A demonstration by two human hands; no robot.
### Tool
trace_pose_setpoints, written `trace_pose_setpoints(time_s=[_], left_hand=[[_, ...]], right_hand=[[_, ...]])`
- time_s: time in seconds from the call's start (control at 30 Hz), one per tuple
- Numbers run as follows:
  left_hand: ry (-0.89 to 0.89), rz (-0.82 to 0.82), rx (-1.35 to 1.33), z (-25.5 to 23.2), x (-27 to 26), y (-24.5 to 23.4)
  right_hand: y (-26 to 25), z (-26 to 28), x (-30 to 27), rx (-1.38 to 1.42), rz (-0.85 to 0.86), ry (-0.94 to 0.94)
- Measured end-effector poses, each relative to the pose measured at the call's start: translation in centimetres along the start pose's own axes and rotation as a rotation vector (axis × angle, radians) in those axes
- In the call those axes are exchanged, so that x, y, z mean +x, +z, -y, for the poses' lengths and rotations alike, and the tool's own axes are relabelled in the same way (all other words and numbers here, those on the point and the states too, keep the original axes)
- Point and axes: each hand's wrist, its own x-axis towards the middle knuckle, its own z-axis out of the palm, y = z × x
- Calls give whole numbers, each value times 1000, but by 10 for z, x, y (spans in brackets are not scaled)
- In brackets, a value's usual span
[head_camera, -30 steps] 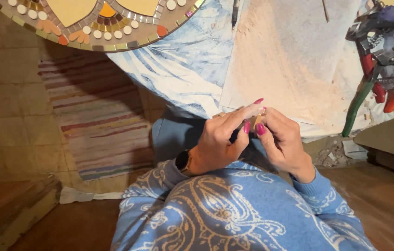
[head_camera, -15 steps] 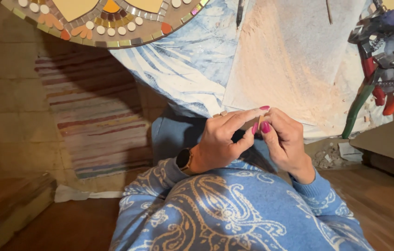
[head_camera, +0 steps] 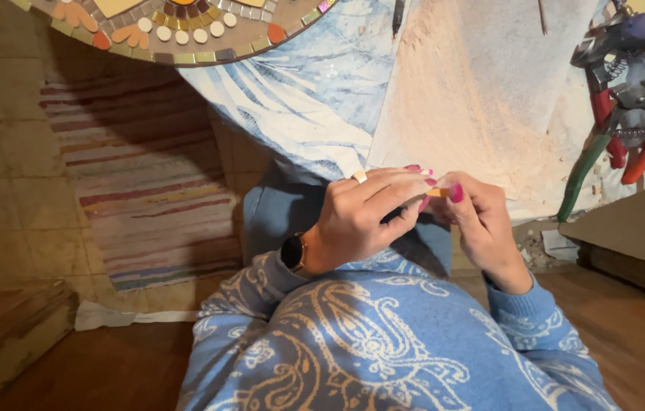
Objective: The person sits at a work table assembling a round mosaic mandala artwork. They fit small tile pieces onto the design by hand, mark a tile with a pen, and use hand nippers to trim tiles to shape before placing them on the mosaic.
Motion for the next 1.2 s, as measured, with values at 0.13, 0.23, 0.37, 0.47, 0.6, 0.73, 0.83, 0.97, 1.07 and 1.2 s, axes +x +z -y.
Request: trace_pose_setpoints(time_s=[0.13,0.23,0.37,0.47,0.6,0.73,0.83,0.97,1.07,1.2], left_hand=[[-28,-35,-17,1,-3,2],[-17,-63,45,4,-10,1],[50,45,222,17,-33,0],[84,137,371,27,-48,2],[97,184,468,32,-55,6],[94,198,471,40,-62,10],[101,193,474,41,-61,7],[121,205,483,41,-61,7],[114,194,488,45,-68,14],[129,164,505,44,-65,11]], right_hand=[[-2,-12,1,158,102,20],[-5,-1,8,77,77,-11],[-17,10,33,-675,56,-304],[-12,24,53,-1021,128,-470],[0,42,74,-1253,291,-613],[-27,34,64,-1428,357,-523],[-46,33,48,-1482,352,-467],[-34,35,58,-1433,326,-514],[-6,43,71,-1371,361,-598],[-25,34,59,-1433,380,-514]])
